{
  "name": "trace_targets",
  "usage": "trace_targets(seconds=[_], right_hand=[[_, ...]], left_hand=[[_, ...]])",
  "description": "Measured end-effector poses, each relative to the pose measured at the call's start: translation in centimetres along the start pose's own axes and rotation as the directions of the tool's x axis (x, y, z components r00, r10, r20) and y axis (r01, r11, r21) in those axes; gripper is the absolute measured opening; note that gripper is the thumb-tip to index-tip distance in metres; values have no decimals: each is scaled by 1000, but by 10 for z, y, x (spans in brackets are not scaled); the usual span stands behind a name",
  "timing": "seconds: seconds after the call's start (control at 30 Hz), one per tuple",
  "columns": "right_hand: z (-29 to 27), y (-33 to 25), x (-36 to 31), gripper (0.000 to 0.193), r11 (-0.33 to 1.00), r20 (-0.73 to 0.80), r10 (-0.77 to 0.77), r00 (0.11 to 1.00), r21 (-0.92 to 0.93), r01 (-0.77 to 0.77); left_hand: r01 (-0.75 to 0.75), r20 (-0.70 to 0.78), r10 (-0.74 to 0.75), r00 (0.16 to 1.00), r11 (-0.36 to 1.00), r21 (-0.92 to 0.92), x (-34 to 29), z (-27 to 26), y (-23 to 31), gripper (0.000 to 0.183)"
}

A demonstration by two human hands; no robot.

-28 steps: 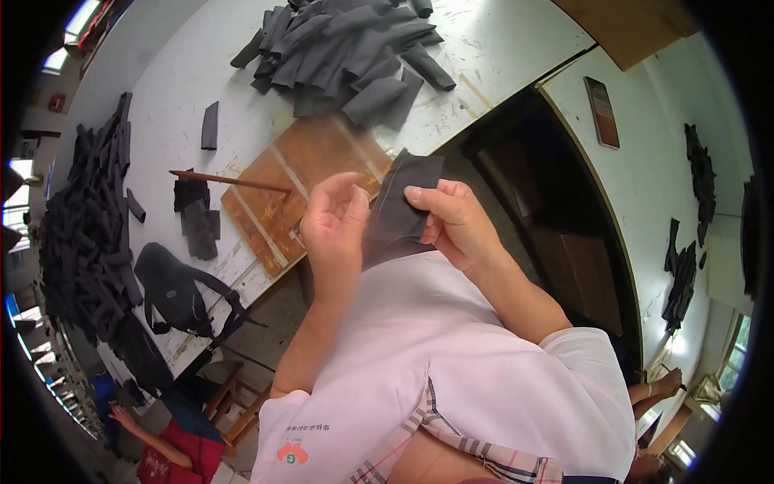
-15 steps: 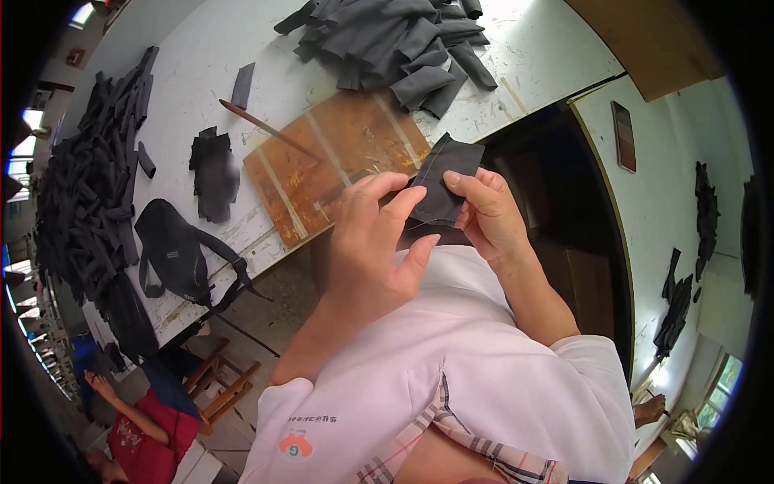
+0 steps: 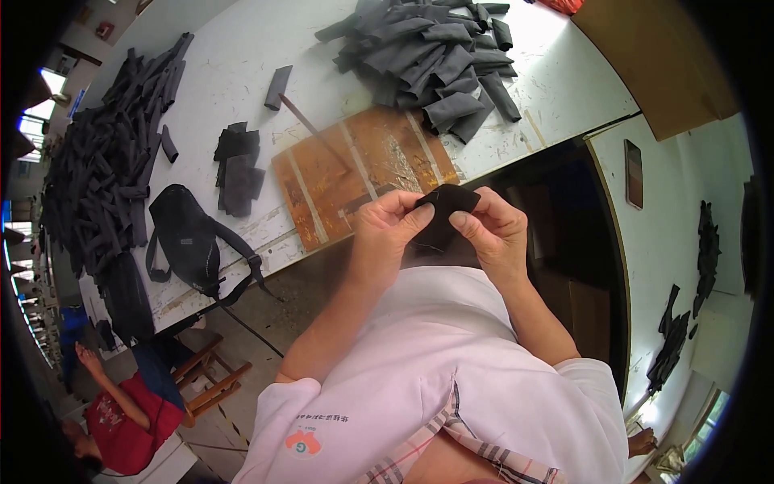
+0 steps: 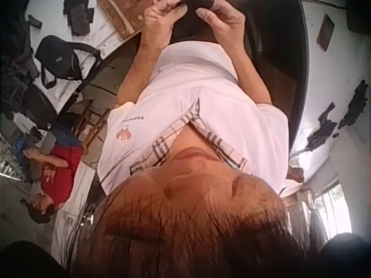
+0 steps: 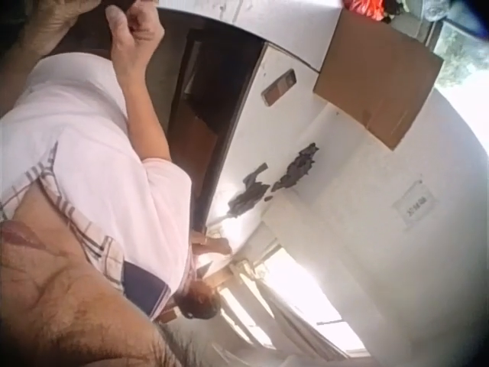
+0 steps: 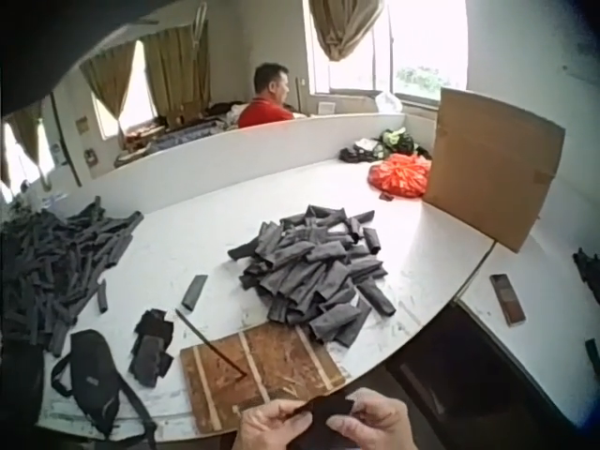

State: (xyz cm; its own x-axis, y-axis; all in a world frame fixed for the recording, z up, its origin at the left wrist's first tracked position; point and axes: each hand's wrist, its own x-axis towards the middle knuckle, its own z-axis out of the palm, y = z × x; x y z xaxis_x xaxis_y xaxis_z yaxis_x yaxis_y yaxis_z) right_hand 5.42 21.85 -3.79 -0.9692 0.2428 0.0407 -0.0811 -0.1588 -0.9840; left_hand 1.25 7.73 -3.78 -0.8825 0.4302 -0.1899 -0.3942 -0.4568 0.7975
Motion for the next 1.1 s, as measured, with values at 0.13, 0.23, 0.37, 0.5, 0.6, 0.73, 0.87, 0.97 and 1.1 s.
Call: trace_targets(seconds=[0.13, 0.23, 0.37, 0.5, 0.6, 0.73, 0.87, 0.97, 1.1], right_hand=[[-5, -6, 13, 29, 976, 107, -72, 992, -195, 91], [6, -25, 21, 30, 901, 235, -126, 964, -379, 210], [18, -24, 30, 33, 883, 363, -70, 929, -411, 227], [25, -27, 64, 38, 875, 327, -140, 935, -401, 272], [40, -29, 116, 29, 885, 386, -70, 920, -402, 236], [70, -14, 156, 19, 621, 465, -257, 847, -592, 514], [72, -15, 147, 27, 744, 339, -223, 914, -547, 384], [82, -48, 114, 27, 869, 364, -247, 898, -327, 372], [76, -139, 69, 49, 510, 502, -704, 502, -133, 850]], left_hand=[[-42, 19, 39, 999, 986, 164, -9, -2, 12, 10], [-125, -12, 132, 991, 962, 243, -14, -12, 19, 19], [-155, -151, 199, 968, 953, 259, -26, -28, 27, 23], [-192, -161, 267, 950, 907, 375, -32, -42, 25, 15], [-229, -170, 345, 923, 847, 480, -38, -50, 33, 9], [-291, -330, 428, 842, 873, 390, -33, -64, 40, 8], [-415, -379, 537, 754, 836, 358, -25, -82, 57, 9], [-482, -399, 612, 682, 787, 384, -14, -96, 78, 8], [-604, -452, 683, 573, 725, 330, -21, -83, 102, 8]])
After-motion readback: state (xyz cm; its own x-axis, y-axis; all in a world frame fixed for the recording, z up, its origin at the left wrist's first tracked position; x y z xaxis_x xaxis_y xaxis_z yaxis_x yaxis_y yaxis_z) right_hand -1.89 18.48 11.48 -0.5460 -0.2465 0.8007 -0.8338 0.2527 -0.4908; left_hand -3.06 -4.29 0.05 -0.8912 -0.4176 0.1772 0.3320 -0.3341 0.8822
